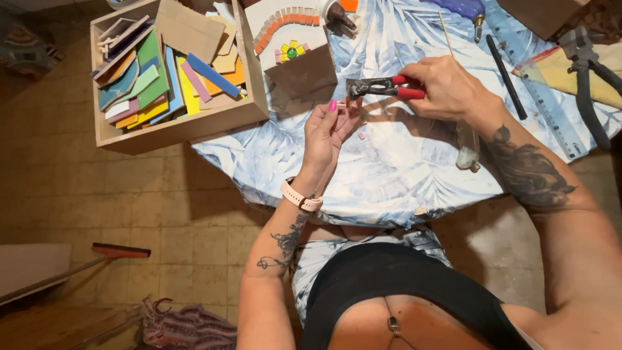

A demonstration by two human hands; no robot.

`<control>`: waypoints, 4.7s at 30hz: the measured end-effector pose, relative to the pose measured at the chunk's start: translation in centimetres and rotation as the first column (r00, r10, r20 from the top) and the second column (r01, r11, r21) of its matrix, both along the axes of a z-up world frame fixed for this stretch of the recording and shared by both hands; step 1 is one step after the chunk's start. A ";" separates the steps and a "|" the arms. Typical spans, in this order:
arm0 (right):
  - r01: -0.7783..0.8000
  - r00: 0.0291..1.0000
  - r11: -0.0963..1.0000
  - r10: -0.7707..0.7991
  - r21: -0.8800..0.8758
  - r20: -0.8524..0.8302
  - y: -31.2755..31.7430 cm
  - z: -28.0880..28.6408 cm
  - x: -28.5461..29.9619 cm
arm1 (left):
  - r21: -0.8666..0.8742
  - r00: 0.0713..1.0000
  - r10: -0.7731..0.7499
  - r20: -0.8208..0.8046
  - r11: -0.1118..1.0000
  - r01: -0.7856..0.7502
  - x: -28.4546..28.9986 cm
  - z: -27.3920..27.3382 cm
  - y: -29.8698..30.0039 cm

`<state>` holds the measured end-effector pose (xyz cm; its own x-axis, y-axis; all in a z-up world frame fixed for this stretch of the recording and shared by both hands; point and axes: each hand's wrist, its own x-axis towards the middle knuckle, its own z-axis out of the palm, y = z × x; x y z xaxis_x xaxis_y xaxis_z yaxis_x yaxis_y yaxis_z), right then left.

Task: Decorating a small box by cutting and attaching colorful foam pieces

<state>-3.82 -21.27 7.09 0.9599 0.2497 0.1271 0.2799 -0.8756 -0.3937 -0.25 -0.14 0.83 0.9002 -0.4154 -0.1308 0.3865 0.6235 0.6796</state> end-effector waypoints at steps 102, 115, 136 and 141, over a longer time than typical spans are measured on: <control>0.049 0.974 0.896 0.054 -0.441 0.219 1.8 -1.9 0.1 | -0.314 0.929 -0.260 -0.264 0.934 0.172 0.6 0.7 0.7; 0.555 0.770 0.772 -0.336 -0.310 0.542 -3.7 -1.0 0.6 | -0.250 0.944 -0.157 -0.290 0.965 0.084 1.0 2.4 1.2; -0.141 0.941 0.989 0.146 -0.040 0.305 5.3 -3.2 0.9 | -0.233 0.989 -0.008 -0.146 0.972 -0.026 -2.5 4.2 5.7; -0.035 0.997 0.899 0.000 0.436 0.079 3.0 -4.9 1.2 | -0.277 0.986 -0.038 -0.161 0.961 -0.008 -3.0 4.2 6.7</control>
